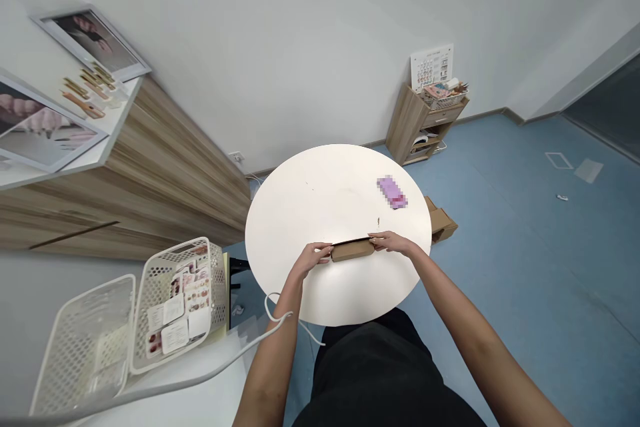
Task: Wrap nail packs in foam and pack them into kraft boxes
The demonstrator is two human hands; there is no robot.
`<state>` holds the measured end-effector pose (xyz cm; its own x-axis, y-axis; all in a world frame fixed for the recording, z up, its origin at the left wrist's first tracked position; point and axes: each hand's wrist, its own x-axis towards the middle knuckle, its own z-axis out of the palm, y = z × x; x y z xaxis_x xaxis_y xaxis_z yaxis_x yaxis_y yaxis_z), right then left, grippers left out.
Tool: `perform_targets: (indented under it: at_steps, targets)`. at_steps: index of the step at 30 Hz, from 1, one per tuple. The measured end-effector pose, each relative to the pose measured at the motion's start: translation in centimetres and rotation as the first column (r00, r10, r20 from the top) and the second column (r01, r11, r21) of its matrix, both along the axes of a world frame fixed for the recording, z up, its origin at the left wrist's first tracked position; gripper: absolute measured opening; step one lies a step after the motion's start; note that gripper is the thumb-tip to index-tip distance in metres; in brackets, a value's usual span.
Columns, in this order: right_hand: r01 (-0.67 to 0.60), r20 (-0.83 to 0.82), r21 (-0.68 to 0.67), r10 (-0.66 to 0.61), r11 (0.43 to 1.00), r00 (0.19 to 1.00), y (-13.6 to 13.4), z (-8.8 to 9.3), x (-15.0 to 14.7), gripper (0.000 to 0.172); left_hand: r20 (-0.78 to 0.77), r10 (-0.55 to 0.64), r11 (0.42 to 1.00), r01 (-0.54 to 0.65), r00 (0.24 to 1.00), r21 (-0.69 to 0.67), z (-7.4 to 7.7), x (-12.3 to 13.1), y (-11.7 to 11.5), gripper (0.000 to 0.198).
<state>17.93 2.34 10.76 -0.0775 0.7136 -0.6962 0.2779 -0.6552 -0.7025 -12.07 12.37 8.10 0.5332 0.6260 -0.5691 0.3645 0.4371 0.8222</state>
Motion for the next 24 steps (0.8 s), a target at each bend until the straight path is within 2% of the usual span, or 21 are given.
perform_targets:
  at_steps: [6, 13, 16, 18, 19, 22, 24]
  targets:
    - [-0.015, 0.001, 0.024, 0.015, 1.000, 1.000, -0.2, -1.0, 0.3, 0.061, 0.035, -0.003, 0.998, 0.001, 0.999, 0.055, -0.5, -0.2, -0.1, 0.054]
    - [-0.010, 0.036, 0.111, 0.006, 0.994, 0.999, -0.7, -1.7, -0.3, 0.075, 0.019, -0.031, 0.969, 0.025, 0.999, 0.246, -2.0, -0.7, -0.7, 0.050]
    - [0.030, 0.097, 0.131, -0.043, 0.991, 0.994, -1.1, -1.9, -1.2, 0.072, -0.041, -0.087, 0.927, 0.096, 0.995, 0.363, -2.1, -0.8, -1.2, 0.046]
    - [0.077, 0.195, 0.162, -0.108, 0.984, 0.975, -1.5, -2.4, -2.2, 0.069, -0.188, -0.129, 0.846, 0.207, 0.974, 0.492, -1.9, -0.3, -2.1, 0.048]
    - [0.094, 0.247, 0.187, -0.140, 0.978, 0.959, -1.7, -2.7, -2.8, 0.068, -0.288, -0.129, 0.778, 0.277, 0.949, 0.564, -1.7, 0.2, -2.8, 0.052]
    - [0.071, 0.404, 0.347, -0.217, 0.935, 0.888, -2.3, -3.9, -5.3, 0.059, -0.531, -0.038, 0.505, 0.475, 0.846, 0.721, -1.4, 2.3, -5.4, 0.072]
    - [-0.078, 0.524, 0.518, -0.244, 0.852, 0.816, -2.7, -4.6, -7.1, 0.052, -0.576, -0.009, 0.341, 0.544, 0.817, 0.766, -1.5, 3.8, -7.2, 0.077]
